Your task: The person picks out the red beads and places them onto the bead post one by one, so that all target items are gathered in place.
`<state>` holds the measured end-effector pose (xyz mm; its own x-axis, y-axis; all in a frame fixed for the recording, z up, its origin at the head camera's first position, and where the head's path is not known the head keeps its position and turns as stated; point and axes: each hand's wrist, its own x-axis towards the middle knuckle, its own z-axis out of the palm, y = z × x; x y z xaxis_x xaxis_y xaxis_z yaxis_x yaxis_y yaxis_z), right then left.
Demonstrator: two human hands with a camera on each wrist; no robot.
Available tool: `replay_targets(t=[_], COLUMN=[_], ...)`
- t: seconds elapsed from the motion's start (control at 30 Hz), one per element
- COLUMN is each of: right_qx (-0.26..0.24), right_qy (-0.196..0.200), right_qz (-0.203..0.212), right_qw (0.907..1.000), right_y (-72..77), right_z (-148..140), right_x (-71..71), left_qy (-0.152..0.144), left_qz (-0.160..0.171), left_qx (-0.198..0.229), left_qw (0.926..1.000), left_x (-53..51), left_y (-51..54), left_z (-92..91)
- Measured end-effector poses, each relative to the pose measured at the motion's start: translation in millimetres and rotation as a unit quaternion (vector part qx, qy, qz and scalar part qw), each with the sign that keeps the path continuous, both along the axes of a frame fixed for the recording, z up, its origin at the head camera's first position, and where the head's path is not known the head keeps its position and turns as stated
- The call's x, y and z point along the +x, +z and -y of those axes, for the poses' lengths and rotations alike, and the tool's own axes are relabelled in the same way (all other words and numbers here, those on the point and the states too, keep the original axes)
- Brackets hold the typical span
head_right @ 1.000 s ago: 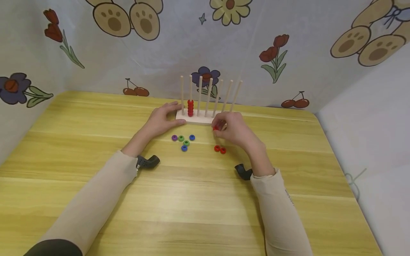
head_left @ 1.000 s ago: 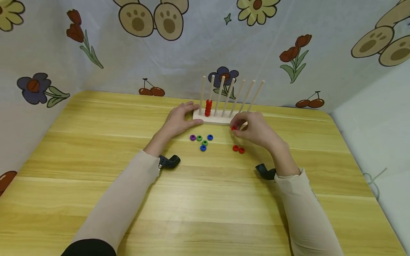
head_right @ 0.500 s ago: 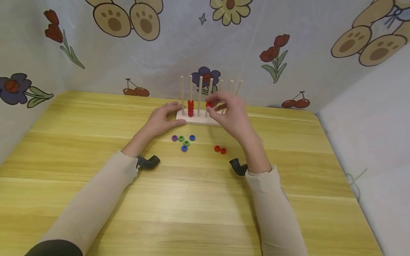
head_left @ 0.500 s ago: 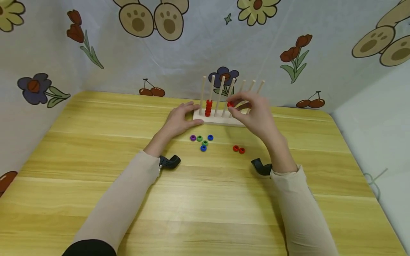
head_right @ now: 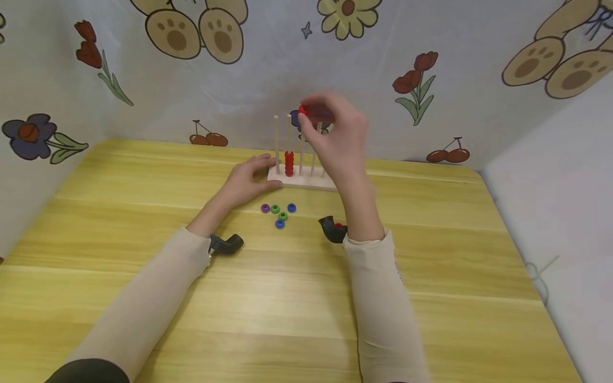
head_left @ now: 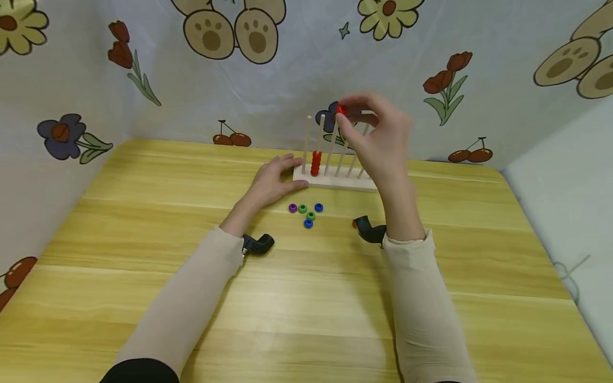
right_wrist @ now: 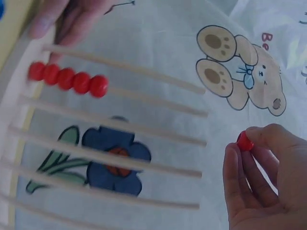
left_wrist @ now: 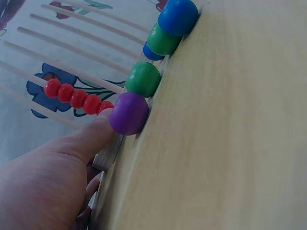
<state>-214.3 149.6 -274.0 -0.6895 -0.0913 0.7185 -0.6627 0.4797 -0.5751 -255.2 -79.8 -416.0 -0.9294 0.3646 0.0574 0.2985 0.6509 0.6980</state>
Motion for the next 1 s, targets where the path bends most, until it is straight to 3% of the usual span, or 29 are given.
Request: replay_targets(t=[0.2, 0.4, 0.73, 1.0], right_qx=[0.047, 0.068, 0.102, 0.101], right_qy=[-0.014, -0.04, -0.037, -0.036], right_qz=[-0.03, -0.024, -0.011, -0.025], right_qw=[0.9983, 0.9966, 0.994, 0.9939], right_y=[-1.5, -7.6, -10.6, -12.4], right_z=[16, 17, 16, 17], right_x=[-7.9, -10.6, -12.5, -12.9], left_qy=[-0.002, -0.003, -0.003, -0.004], left_qz=[-0.002, 0.002, 0.001, -0.001], left_qx=[0.004, 0.004, -0.003, -0.002], left_qw=[1.0, 1.0, 1.0, 1.0], left_x=[0.9, 0.6, 0.1, 0.0], left_y=[-0.6, 1.1, -0.8, -1.0], left_z=[-1.1, -0.8, -0.1, 0.0])
